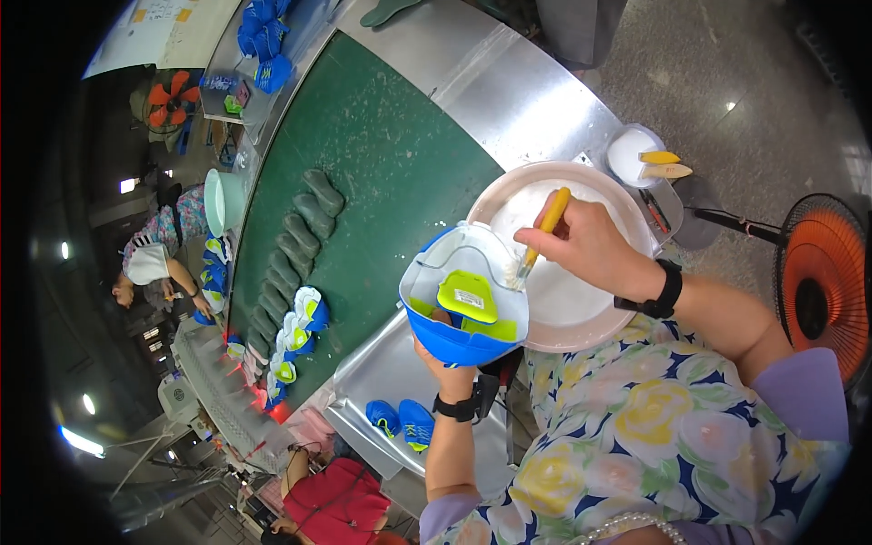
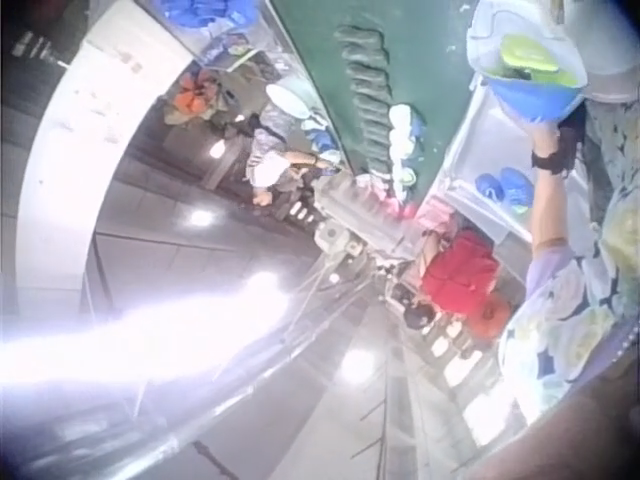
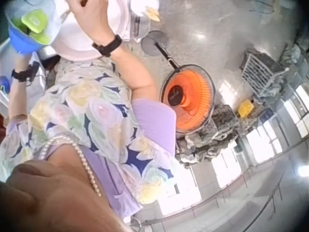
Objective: Applying white adhesive to the bottom edges of blue and green shoe upper components using a brush.
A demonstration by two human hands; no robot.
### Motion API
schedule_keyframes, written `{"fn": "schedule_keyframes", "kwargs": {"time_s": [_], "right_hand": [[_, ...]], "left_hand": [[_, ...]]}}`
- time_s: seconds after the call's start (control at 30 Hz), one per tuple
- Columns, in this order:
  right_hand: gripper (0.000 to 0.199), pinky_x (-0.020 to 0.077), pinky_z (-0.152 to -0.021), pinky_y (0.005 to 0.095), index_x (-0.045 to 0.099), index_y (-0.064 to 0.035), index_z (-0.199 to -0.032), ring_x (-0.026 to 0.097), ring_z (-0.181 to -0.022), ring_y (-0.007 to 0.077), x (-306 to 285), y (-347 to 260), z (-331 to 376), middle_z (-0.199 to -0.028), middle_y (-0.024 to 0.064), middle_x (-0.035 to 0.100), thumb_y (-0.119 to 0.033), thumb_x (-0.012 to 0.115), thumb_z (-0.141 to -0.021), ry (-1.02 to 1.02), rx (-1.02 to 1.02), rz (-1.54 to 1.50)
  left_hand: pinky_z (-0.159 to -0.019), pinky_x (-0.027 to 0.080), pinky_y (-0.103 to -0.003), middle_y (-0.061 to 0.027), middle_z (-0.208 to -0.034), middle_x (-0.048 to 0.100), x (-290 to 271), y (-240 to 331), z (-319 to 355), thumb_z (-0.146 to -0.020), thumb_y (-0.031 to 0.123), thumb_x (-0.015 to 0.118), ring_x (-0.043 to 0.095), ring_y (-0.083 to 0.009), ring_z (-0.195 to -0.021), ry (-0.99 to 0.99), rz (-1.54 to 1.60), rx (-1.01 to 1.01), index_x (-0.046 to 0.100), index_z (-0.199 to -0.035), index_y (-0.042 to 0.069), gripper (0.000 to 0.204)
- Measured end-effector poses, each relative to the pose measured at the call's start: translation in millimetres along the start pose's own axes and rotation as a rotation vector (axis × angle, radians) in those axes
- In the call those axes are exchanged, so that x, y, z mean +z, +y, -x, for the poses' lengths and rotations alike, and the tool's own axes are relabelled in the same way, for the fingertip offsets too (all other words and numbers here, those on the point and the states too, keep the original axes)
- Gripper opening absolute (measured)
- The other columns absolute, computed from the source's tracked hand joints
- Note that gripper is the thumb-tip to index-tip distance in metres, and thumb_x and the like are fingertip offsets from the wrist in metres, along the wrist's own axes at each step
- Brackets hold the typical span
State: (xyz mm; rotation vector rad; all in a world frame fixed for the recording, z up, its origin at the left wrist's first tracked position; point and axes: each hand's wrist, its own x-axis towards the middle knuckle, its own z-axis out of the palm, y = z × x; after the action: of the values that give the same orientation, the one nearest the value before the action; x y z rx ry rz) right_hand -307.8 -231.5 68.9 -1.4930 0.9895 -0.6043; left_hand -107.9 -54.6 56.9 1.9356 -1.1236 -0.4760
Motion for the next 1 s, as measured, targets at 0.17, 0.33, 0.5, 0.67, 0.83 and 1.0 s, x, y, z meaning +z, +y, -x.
{"fn": "schedule_keyframes", "kwargs": {"time_s": [0.17, 0.33, 0.5, 0.67, 0.83, 1.0], "right_hand": [[0.035, 0.0466, -0.053, 0.0271, 0.060, 0.0035, -0.086, 0.061, -0.057, 0.0136, 15.5, 1.6, 14.4, -0.065, 0.0075, 0.062, -0.029, 0.073, -0.086, -0.076, 0.312, -0.234], [0.029, 0.0470, -0.053, 0.0278, 0.060, -0.0001, -0.088, 0.061, -0.057, 0.0138, 4.6, -5.4, 16.2, -0.068, 0.0079, 0.063, -0.027, 0.071, -0.087, -0.158, 0.112, -0.203], [0.014, 0.0494, -0.061, 0.0393, 0.064, -0.0146, -0.092, 0.063, -0.067, 0.0266, -1.0, -1.7, -12.8, -0.070, 0.0048, 0.055, -0.017, 0.065, -0.079, -0.369, -0.735, 0.420], [0.013, 0.0505, -0.064, 0.0376, 0.065, -0.0141, -0.093, 0.065, -0.075, 0.0246, 25.6, -8.5, -7.7, -0.075, 0.0053, 0.059, -0.017, 0.059, -0.081, -0.636, -0.921, 0.696], [0.009, 0.0511, -0.069, 0.0367, 0.062, -0.0102, -0.087, 0.064, -0.079, 0.0246, -6.8, -19.4, -18.3, -0.080, 0.0069, 0.060, -0.019, 0.063, -0.086, -0.417, -0.833, 0.341], [0.020, 0.0505, -0.069, 0.0366, 0.059, -0.0072, -0.090, 0.062, -0.078, 0.0260, 24.9, -24.7, -17.2, -0.080, 0.0073, 0.059, -0.025, 0.068, -0.088, -0.365, -0.831, -0.027]], "left_hand": [[-0.088, 0.045, -0.029, -0.0070, -0.107, 0.061, 12.5, 2.4, -2.3, -0.093, 0.014, 0.062, 0.057, -0.0136, -0.097, 0.204, 0.259, 0.022, 0.054, -0.120, -0.002, 0.032], [-0.088, 0.046, -0.030, -0.0079, -0.108, 0.062, -3.2, -25.9, -7.8, -0.088, 0.012, 0.066, 0.059, -0.0145, -0.097, 0.222, 0.128, 0.074, 0.058, -0.119, -0.001, 0.035], [-0.088, 0.048, -0.032, -0.0088, -0.113, 0.063, -9.6, -35.4, -6.3, -0.090, 0.010, 0.063, 0.061, -0.0165, -0.099, -0.191, 0.175, -0.187, 0.059, -0.120, 0.001, 0.032], [-0.091, 0.054, -0.039, -0.0121, -0.116, 0.065, 9.7, -24.7, -0.6, -0.098, 0.030, 0.055, 0.064, -0.0227, -0.104, -0.446, 1.040, -1.016, 0.053, -0.130, 0.003, 0.042], [-0.093, 0.055, -0.043, -0.0127, -0.127, 0.061, 14.2, -19.6, 14.5, -0.098, 0.036, 0.052, 0.064, -0.0252, -0.110, -0.485, 1.359, -1.205, 0.052, -0.132, 0.005, 0.045], [-0.095, 0.054, -0.043, -0.0134, -0.127, 0.061, 32.3, -6.6, 22.6, -0.097, 0.035, 0.055, 0.063, -0.0264, -0.111, -0.574, 1.155, -1.050, 0.051, -0.133, 0.006, 0.047]]}}
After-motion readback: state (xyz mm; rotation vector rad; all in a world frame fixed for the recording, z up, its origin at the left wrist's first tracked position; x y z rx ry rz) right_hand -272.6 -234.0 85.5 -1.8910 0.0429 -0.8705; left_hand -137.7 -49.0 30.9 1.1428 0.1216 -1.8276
